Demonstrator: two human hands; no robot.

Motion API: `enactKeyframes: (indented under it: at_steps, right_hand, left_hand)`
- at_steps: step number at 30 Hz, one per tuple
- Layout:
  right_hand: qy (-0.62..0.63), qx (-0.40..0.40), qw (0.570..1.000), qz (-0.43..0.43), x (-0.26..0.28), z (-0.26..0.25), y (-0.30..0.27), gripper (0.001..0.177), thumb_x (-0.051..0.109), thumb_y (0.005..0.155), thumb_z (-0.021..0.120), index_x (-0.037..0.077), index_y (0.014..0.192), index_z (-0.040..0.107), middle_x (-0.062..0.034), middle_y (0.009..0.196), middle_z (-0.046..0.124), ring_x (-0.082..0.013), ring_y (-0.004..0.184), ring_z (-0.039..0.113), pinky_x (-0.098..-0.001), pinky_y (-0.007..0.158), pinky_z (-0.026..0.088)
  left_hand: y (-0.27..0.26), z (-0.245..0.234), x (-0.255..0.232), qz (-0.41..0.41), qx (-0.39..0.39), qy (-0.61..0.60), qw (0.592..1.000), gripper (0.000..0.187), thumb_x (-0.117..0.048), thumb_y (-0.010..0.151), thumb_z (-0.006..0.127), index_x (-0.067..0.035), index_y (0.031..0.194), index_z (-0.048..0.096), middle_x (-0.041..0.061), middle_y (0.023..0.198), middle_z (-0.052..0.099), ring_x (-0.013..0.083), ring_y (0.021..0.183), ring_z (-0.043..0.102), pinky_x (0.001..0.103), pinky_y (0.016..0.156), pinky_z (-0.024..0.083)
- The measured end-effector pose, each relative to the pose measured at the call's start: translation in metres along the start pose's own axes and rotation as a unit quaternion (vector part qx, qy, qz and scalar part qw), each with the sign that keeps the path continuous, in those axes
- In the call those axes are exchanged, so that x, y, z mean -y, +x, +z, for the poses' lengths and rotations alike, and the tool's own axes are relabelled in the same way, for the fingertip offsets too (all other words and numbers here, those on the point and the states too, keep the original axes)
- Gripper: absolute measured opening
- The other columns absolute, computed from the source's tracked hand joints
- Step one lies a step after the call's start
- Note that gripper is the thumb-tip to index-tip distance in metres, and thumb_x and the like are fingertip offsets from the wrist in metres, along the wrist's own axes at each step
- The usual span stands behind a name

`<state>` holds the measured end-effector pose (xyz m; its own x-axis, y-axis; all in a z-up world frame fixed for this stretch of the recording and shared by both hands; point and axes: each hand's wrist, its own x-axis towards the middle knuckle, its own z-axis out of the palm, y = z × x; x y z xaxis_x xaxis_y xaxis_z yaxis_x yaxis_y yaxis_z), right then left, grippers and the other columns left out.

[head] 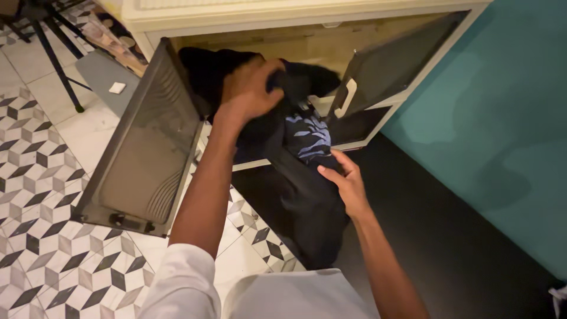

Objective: The person retrieves various garments from a cabinet and folds them by hand on a dark surface. They handle shirts, pants, and patterned fabric, stacking each folded item into a growing pile.

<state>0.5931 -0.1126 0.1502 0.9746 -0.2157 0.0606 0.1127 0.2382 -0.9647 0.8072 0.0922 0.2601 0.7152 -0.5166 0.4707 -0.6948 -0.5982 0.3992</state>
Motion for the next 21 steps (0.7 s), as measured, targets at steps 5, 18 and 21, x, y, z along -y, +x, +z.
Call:
enactKeyframes:
  at_steps: [5, 18, 21]
  right_hand:
    - [-0.055, 0.016, 0.998, -0.041, 0.004, -0.009, -0.004, 0.028, -0.003, 0.084, 0.075, -0.004, 0.112, 0.073, -0.0055, 0.102, 0.074, -0.012, 0.091, 0.067, -0.026, 0.084, 0.053]
    - [-0.057, 0.105, 0.988, -0.093, 0.019, -0.054, -0.029, 0.03, -0.006, 0.071, 0.073, -0.007, 0.1, 0.079, -0.0177, 0.106, 0.079, -0.0241, 0.092, 0.073, -0.03, 0.086, 0.053]
    - [-0.005, 0.115, 0.986, -0.117, 0.0, -0.079, -0.034, 0.025, -0.006, 0.067, 0.074, -0.005, 0.092, 0.077, -0.0192, 0.101, 0.077, -0.0278, 0.089, 0.072, -0.0337, 0.085, 0.053]
  left_hand:
    - [0.018, 0.032, 0.01, -0.041, -0.192, 0.064, 0.978, 0.048, -0.026, 0.082, 0.08, -0.019, 0.128, 0.066, 0.019, 0.122, 0.062, 0.0436, 0.113, 0.061, 0.054, 0.077, 0.054]
    - [0.074, 0.079, 0.072, -0.195, -0.338, -0.067, 0.918, 0.045, -0.027, 0.086, 0.079, -0.004, 0.122, 0.066, 0.023, 0.127, 0.064, 0.0433, 0.119, 0.058, 0.05, 0.099, 0.049]
    - [0.074, 0.095, 0.087, -0.183, -0.368, -0.096, 0.906, 0.044, -0.025, 0.085, 0.078, -0.004, 0.123, 0.068, 0.021, 0.129, 0.065, 0.0417, 0.123, 0.059, 0.047, 0.105, 0.048]
